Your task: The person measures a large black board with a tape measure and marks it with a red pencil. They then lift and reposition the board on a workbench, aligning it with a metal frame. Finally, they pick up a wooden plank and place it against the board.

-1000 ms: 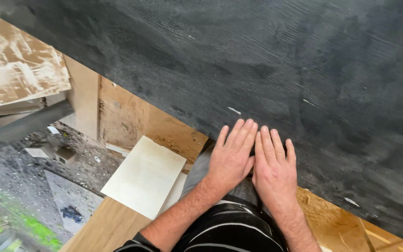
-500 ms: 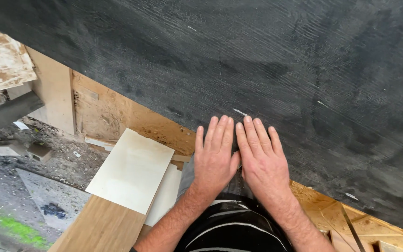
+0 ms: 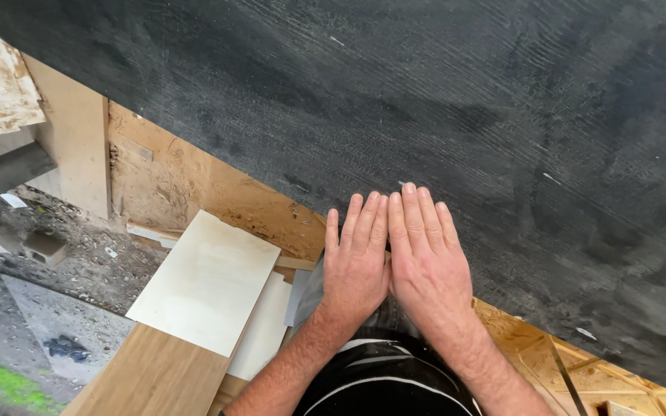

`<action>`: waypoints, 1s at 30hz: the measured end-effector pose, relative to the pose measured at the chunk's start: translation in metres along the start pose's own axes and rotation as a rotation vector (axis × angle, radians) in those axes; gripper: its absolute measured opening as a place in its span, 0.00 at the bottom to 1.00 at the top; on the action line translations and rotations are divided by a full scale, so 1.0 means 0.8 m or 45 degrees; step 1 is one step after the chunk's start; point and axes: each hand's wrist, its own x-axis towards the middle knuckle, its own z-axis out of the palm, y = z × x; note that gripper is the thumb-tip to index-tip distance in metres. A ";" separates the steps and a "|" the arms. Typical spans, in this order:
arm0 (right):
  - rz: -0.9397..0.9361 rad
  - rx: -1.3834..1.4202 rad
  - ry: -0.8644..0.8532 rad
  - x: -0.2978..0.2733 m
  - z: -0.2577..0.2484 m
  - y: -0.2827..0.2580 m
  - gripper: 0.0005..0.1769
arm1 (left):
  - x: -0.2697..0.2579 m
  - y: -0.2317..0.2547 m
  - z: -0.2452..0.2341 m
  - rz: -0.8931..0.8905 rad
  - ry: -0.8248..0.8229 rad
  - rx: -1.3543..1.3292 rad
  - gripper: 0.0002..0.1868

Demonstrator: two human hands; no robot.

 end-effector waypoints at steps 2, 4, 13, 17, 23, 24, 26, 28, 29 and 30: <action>-0.003 -0.015 0.027 -0.001 -0.001 -0.002 0.32 | -0.001 -0.002 0.001 -0.006 -0.021 -0.017 0.36; 0.034 -0.002 -0.032 -0.005 -0.003 -0.003 0.33 | -0.003 -0.006 0.006 0.043 0.039 -0.005 0.35; 0.022 0.002 0.006 -0.003 0.005 -0.004 0.31 | -0.003 -0.009 0.005 0.035 0.054 -0.057 0.36; 0.016 -0.021 -0.031 -0.001 0.007 -0.006 0.32 | -0.002 -0.011 0.002 0.019 0.012 -0.049 0.36; -0.025 0.007 0.005 0.003 0.010 -0.007 0.34 | -0.004 -0.013 0.009 0.058 -0.001 0.020 0.36; -0.006 0.021 0.018 -0.004 0.015 -0.007 0.33 | -0.005 -0.013 0.011 0.047 0.005 -0.012 0.35; 0.012 0.037 0.027 -0.005 0.016 -0.008 0.32 | -0.009 -0.014 0.012 0.033 0.008 -0.044 0.35; 0.006 0.038 0.008 0.011 0.008 -0.009 0.33 | -0.010 -0.016 0.013 0.067 -0.072 0.021 0.36; 0.005 0.038 0.007 0.013 0.007 -0.009 0.33 | -0.007 -0.015 0.011 0.066 -0.072 0.021 0.36; -0.021 0.041 0.010 0.014 0.006 -0.010 0.33 | -0.006 -0.014 0.008 0.061 -0.064 -0.035 0.36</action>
